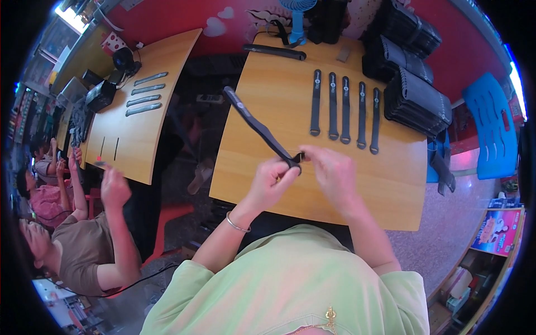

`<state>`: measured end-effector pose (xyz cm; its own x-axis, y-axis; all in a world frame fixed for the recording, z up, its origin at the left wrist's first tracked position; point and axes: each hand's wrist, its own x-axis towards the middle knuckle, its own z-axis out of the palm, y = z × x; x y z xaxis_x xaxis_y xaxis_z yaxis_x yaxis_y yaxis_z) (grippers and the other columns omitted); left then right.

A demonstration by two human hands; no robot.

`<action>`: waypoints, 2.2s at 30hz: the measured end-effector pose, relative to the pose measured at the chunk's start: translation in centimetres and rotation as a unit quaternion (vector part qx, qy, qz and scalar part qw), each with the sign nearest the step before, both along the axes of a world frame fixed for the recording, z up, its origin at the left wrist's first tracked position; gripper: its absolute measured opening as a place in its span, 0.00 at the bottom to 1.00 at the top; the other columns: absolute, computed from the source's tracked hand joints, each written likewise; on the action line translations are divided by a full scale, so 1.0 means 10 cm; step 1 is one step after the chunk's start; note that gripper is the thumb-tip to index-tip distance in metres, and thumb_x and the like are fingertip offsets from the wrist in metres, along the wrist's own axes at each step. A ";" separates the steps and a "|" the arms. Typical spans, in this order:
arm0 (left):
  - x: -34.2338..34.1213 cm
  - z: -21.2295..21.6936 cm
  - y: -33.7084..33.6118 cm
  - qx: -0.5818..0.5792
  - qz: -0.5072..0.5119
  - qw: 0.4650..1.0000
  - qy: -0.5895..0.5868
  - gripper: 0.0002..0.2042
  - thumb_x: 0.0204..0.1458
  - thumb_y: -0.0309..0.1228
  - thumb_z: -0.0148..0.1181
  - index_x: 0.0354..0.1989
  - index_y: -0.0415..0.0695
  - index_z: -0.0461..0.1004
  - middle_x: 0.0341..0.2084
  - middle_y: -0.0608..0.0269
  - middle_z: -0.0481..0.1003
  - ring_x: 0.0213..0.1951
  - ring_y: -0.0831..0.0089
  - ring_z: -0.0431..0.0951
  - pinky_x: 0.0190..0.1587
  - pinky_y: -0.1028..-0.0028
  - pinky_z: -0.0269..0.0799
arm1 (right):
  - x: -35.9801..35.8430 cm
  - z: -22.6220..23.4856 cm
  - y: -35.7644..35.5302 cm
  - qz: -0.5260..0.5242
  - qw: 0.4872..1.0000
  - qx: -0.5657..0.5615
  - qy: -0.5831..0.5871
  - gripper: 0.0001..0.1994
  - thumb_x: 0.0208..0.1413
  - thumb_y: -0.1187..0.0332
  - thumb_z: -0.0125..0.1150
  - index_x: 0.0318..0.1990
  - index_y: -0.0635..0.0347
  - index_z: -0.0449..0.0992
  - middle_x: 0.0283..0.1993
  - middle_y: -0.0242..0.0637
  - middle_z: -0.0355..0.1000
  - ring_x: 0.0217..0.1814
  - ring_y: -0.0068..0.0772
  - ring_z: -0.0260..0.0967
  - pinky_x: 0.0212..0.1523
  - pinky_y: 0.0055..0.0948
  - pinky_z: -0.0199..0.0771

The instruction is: Inspecting and sorting black watch straps or bands at a workstation.

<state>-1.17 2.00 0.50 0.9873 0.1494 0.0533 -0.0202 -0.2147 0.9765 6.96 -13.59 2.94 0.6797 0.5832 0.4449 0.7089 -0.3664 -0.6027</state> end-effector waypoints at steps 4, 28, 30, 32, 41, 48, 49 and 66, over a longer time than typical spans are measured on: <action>-0.37 0.01 -0.13 -0.011 -0.199 0.976 -0.085 0.16 0.52 0.30 0.58 0.17 0.35 0.62 0.17 0.58 0.59 0.21 0.66 0.61 0.25 0.70 0.57 | 0.43 0.30 -0.19 -0.173 0.982 0.070 0.003 0.13 0.48 0.77 0.57 0.42 0.53 0.77 0.30 0.32 0.77 0.30 0.30 0.75 0.28 0.27 0.73; 0.05 -0.05 0.13 -0.587 0.073 0.798 0.116 0.11 0.60 0.26 0.41 0.50 0.45 0.64 0.22 0.69 0.60 0.16 0.85 0.55 0.15 0.85 0.49 | -0.10 0.22 -0.27 -0.083 0.970 -0.158 0.165 0.29 0.45 0.60 0.69 0.57 0.53 0.70 0.15 0.33 0.67 0.15 0.31 0.65 0.21 0.27 0.64; 0.07 -0.05 0.18 -0.607 0.106 0.780 0.108 0.12 0.60 0.26 0.40 0.51 0.44 0.63 0.22 0.70 0.59 0.16 0.85 0.54 0.14 0.85 0.48 | -0.09 0.25 -0.25 -0.091 0.963 -0.173 0.183 0.30 0.45 0.60 0.69 0.58 0.54 0.69 0.15 0.33 0.67 0.15 0.30 0.64 0.21 0.27 0.64; 0.07 -0.02 0.20 -0.576 0.135 0.797 0.119 0.12 0.61 0.27 0.40 0.51 0.44 0.64 0.23 0.69 0.61 0.15 0.85 0.54 0.14 0.85 0.48 | -0.10 0.27 -0.23 -0.046 0.952 -0.151 0.261 0.31 0.46 0.60 0.69 0.59 0.51 0.68 0.14 0.32 0.66 0.14 0.28 0.63 0.21 0.27 0.64; 0.01 0.08 -0.08 -0.467 0.039 0.855 0.221 0.11 0.60 0.28 0.41 0.50 0.49 0.63 0.20 0.71 0.62 0.14 0.86 0.53 0.15 0.85 0.46 | -0.19 0.14 0.05 0.118 0.983 0.093 0.106 0.19 0.41 0.74 0.70 0.45 0.48 0.80 0.27 0.30 0.70 0.25 0.22 0.66 0.23 0.21 0.63; -0.09 0.16 0.15 -0.406 -0.090 0.867 0.276 0.10 0.59 0.26 0.43 0.48 0.45 0.64 0.18 0.75 0.56 0.16 0.87 0.51 0.17 0.85 0.43 | 0.19 0.27 -0.13 -0.031 0.993 0.069 0.088 0.12 0.40 0.77 0.70 0.35 0.54 0.83 0.23 0.30 0.67 0.23 0.22 0.63 0.22 0.22 0.60; -0.12 0.17 0.20 -0.418 -0.113 0.869 0.238 0.10 0.59 0.26 0.43 0.48 0.45 0.64 0.18 0.75 0.56 0.16 0.87 0.51 0.17 0.85 0.43 | 0.26 0.29 -0.16 -0.022 0.994 0.072 0.084 0.11 0.40 0.77 0.70 0.35 0.55 0.83 0.23 0.30 0.67 0.23 0.22 0.63 0.23 0.22 0.61; -0.66 0.11 1.25 -0.384 -0.158 0.880 0.232 0.06 0.58 0.23 0.44 0.42 0.40 0.65 0.18 0.75 0.55 0.17 0.89 0.51 0.17 0.85 0.43 | 1.24 0.84 0.23 -0.079 0.982 0.171 -0.010 0.08 0.47 0.74 0.67 0.36 0.63 0.81 0.23 0.29 0.64 0.25 0.17 0.58 0.28 0.19 0.57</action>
